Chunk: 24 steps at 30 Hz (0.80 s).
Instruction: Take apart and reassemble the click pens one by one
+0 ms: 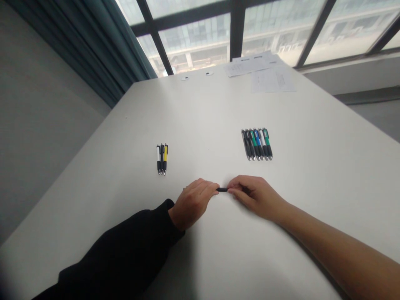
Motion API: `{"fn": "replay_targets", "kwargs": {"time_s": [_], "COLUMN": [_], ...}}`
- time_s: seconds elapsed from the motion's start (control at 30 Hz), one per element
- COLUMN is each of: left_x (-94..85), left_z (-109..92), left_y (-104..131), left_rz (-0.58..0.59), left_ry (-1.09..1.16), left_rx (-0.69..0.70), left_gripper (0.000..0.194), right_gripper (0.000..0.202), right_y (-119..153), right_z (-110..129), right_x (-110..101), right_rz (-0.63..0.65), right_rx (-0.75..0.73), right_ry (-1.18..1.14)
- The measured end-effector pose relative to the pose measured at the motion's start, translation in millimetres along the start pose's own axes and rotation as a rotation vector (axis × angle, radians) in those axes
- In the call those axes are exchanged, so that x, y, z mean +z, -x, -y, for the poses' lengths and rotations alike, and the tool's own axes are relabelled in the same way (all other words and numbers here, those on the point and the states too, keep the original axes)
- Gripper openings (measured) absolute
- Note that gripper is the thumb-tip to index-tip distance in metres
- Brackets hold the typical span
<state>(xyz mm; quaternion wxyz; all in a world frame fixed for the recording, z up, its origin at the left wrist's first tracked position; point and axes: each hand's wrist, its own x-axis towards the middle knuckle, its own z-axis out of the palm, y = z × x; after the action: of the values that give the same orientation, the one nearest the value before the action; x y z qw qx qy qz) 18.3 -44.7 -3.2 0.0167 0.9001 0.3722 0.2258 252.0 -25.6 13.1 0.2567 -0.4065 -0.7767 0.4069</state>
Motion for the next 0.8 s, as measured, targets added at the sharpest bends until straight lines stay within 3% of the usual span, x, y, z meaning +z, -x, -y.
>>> {"fn": "replay_targets", "kwargs": {"time_s": [0.2,0.8], "left_x": [-3.7,-2.9], "left_z": [-3.2,-3.0], "left_y": [-1.6,-0.4], "left_rz": [0.072,0.032], "left_ry": [0.007,-0.027], "left_rx": [0.012,0.004], "left_gripper": [0.024,0.028], "right_gripper": [0.013,0.019], "right_y": [2.5,1.6], "right_z": [-6.0,1.0], "right_x": [2.2,-1.5], "right_rz": [-0.013,0.041], "right_rx": [-0.033,-0.046], "right_ry": [-0.046,0.017]}}
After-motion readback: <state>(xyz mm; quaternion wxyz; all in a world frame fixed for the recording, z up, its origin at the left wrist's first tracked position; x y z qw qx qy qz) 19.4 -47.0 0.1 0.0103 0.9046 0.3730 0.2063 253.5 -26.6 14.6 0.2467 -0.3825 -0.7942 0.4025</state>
